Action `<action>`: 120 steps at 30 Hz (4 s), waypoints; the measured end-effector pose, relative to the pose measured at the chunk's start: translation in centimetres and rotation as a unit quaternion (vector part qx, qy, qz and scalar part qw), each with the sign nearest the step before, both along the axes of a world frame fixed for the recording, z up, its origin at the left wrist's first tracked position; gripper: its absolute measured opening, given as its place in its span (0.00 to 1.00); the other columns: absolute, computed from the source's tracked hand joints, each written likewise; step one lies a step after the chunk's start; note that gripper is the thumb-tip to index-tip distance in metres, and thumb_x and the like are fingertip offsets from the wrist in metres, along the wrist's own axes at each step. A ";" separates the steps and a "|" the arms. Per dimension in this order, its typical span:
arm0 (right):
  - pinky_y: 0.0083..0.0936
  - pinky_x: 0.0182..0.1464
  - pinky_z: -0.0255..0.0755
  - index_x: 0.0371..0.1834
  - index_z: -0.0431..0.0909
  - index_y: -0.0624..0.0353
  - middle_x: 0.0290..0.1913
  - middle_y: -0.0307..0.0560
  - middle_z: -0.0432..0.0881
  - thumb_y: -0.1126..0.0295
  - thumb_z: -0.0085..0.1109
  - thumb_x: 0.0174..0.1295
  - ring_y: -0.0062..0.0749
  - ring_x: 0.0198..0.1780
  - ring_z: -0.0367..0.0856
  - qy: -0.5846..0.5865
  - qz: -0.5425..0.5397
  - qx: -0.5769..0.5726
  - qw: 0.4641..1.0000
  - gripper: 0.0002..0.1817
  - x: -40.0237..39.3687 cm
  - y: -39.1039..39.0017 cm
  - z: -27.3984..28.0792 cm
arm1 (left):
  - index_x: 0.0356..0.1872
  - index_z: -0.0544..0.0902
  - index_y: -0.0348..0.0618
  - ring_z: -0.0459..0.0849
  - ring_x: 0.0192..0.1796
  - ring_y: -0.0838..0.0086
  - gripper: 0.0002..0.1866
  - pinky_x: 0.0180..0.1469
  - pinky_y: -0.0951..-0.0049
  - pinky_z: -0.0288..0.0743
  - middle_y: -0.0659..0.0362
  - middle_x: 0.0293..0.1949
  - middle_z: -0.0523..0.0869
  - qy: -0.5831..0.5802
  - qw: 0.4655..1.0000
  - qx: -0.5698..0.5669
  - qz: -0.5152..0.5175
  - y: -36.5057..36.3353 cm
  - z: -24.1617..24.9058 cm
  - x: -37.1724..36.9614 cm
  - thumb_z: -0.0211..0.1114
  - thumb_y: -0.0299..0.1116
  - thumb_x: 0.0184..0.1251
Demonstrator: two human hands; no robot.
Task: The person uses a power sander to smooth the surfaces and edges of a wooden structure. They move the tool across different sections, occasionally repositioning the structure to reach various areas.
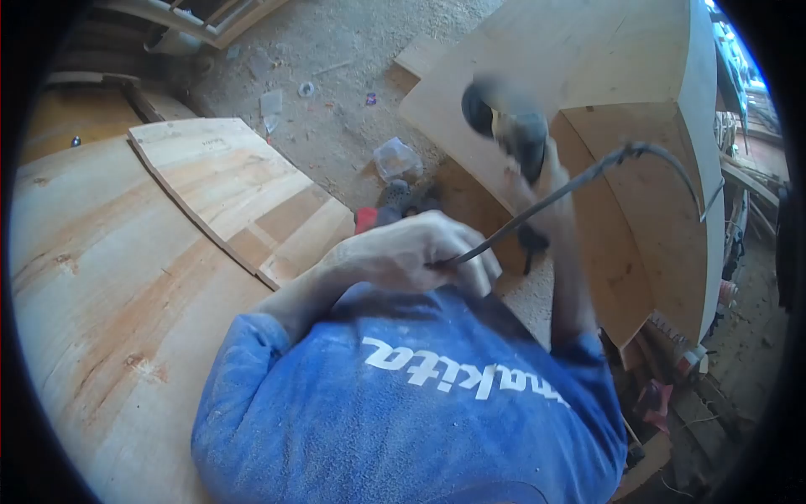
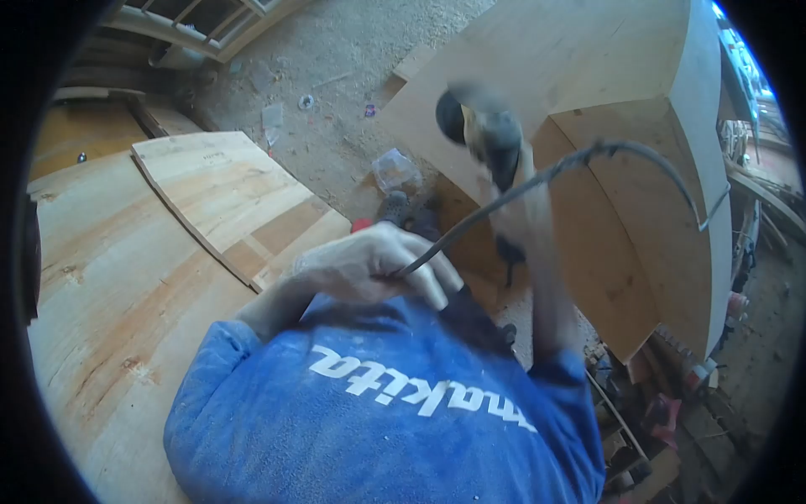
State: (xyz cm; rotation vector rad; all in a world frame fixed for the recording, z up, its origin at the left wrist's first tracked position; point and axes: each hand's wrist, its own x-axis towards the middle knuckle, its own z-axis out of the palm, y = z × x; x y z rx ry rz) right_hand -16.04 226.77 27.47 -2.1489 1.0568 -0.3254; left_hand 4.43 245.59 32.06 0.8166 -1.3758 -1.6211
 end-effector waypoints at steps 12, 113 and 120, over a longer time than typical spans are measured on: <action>0.50 0.53 0.79 0.66 0.70 0.64 0.47 0.67 0.88 0.60 0.70 0.66 0.60 0.51 0.90 0.243 0.126 -0.032 0.961 0.31 13.8 -6.3 1.4 | 0.42 0.92 0.37 0.92 0.53 0.55 0.06 0.56 0.59 0.85 0.49 0.47 0.92 0.043 0.990 -0.075 0.111 -1.4 1.5 3.0 0.69 0.20 0.69; 0.50 0.59 0.80 0.68 0.74 0.53 0.55 0.59 0.90 0.50 0.75 0.62 0.61 0.59 0.88 0.034 -0.711 0.043 0.701 0.34 -65.8 19.7 -15.3 | 0.62 0.88 0.49 0.85 0.67 0.53 0.17 0.67 0.60 0.82 0.45 0.70 0.80 -0.182 0.807 -0.051 -0.559 -13.1 -8.2 -53.9 0.64 0.22 0.78; 0.49 0.62 0.79 0.68 0.75 0.53 0.58 0.58 0.89 0.48 0.74 0.61 0.59 0.61 0.88 0.061 -0.731 0.014 0.680 0.36 -74.3 19.1 -17.4 | 0.65 0.86 0.48 0.85 0.68 0.54 0.18 0.66 0.61 0.83 0.43 0.73 0.75 -0.164 0.805 -0.029 -0.570 -13.2 -7.4 -56.9 0.63 0.23 0.80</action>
